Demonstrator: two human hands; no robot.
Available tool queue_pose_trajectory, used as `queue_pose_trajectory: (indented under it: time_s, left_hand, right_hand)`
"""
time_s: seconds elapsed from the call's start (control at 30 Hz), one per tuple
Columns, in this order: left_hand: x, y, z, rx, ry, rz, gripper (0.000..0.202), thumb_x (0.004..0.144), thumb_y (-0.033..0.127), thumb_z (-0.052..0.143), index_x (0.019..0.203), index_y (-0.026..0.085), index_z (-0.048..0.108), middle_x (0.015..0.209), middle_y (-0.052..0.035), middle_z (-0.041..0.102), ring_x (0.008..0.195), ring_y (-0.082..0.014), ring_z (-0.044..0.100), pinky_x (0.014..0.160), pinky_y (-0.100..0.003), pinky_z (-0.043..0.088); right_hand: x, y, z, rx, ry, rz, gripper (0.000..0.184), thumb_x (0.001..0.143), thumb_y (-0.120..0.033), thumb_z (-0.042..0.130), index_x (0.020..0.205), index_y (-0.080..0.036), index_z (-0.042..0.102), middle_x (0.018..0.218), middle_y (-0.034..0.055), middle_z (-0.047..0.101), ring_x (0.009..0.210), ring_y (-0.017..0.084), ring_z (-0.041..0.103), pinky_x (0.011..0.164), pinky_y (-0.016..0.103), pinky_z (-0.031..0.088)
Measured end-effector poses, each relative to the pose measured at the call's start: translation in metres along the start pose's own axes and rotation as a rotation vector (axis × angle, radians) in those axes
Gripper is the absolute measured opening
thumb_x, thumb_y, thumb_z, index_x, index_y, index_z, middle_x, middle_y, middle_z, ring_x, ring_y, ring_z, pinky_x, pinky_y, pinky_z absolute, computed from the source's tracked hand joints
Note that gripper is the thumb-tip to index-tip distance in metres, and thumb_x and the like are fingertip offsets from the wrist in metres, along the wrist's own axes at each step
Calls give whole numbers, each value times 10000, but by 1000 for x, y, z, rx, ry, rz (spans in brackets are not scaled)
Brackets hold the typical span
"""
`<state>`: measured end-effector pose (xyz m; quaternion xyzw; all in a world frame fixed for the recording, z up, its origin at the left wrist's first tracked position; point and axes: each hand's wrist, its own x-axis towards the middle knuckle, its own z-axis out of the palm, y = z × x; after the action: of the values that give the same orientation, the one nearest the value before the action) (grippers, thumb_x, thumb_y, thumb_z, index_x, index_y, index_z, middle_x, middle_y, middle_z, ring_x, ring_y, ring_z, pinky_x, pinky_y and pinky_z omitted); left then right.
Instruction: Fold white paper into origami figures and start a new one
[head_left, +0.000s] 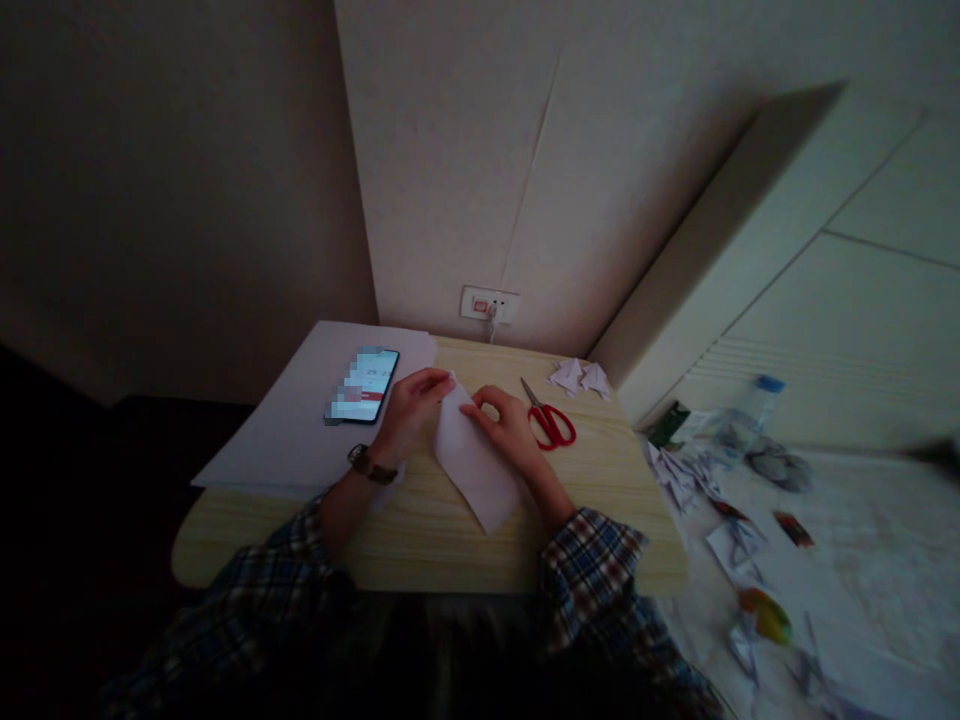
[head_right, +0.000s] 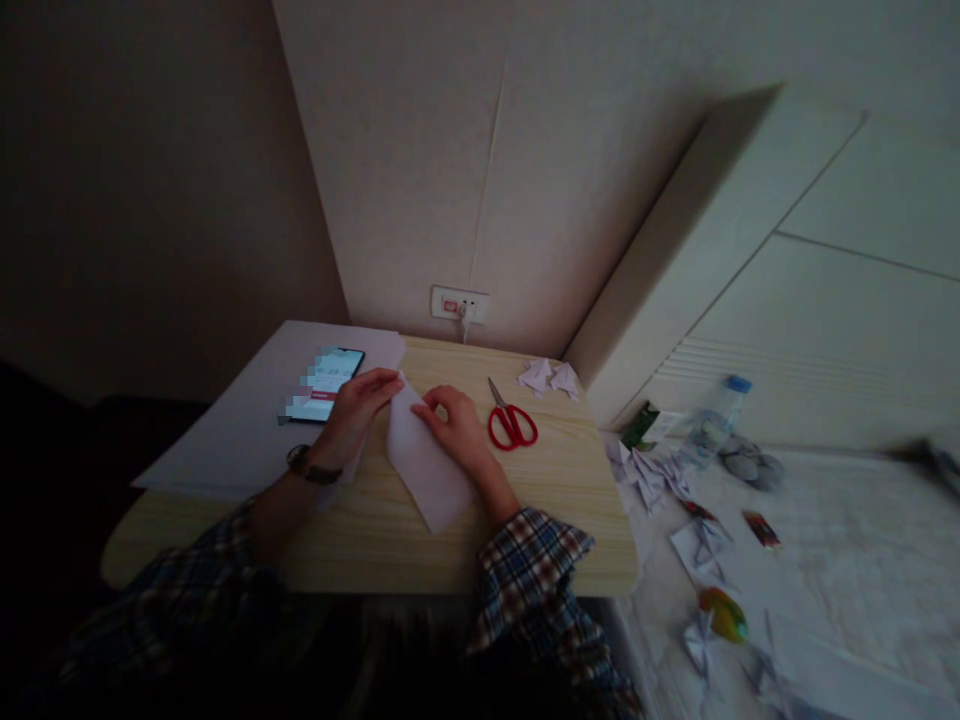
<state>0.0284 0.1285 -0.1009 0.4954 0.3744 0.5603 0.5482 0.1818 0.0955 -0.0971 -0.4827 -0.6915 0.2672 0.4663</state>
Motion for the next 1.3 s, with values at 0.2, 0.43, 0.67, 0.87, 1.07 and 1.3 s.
queue_pose_trajectory:
  time_s: [0.2,0.43,0.67,0.87,1.07,1.3]
  left_hand:
    - [3,-4,-3,12,11,44,234,606,330,770,739,158,685,792,-16,686,796,-159,596,746,-264,458]
    - [3,-6,-5,-44,24,36,212,593,297,782,734,165,693,803,-21,701,809,-164,615,772,-278,463]
    - [5,-4,-5,-158,77,29,205,570,269,789,709,160,684,772,-6,682,751,-130,594,725,-246,444]
    - [2,5,-3,-210,85,105,144,620,257,746,626,165,636,655,28,605,665,-97,531,658,-215,413]
    - [1,8,-4,-260,48,144,140,635,251,752,670,166,646,693,25,570,674,-84,503,646,-194,406]
    - [2,13,-6,-410,-56,68,221,687,320,737,701,171,575,752,21,554,513,-43,418,458,-169,325]
  right_hand:
    - [0,3,-1,-40,-28,-10,205,797,-318,609,653,-209,512,713,-16,554,736,159,523,719,266,382]
    - [0,3,0,-70,-47,-35,201,821,-328,583,693,-205,488,763,-13,545,778,154,526,750,262,394]
    - [0,4,0,-90,-38,-23,183,847,-321,564,718,-193,537,752,-1,575,752,152,542,720,262,405]
    - [-1,1,-2,-259,6,-157,223,878,-318,544,692,-195,540,731,14,578,733,161,527,702,280,404]
    - [-2,-3,-7,-476,135,-276,172,905,-244,479,791,-201,600,828,69,608,836,216,509,774,354,393]
    - [-2,-9,-8,-41,82,-225,276,902,-352,483,717,-203,624,794,42,611,830,183,569,800,323,436]
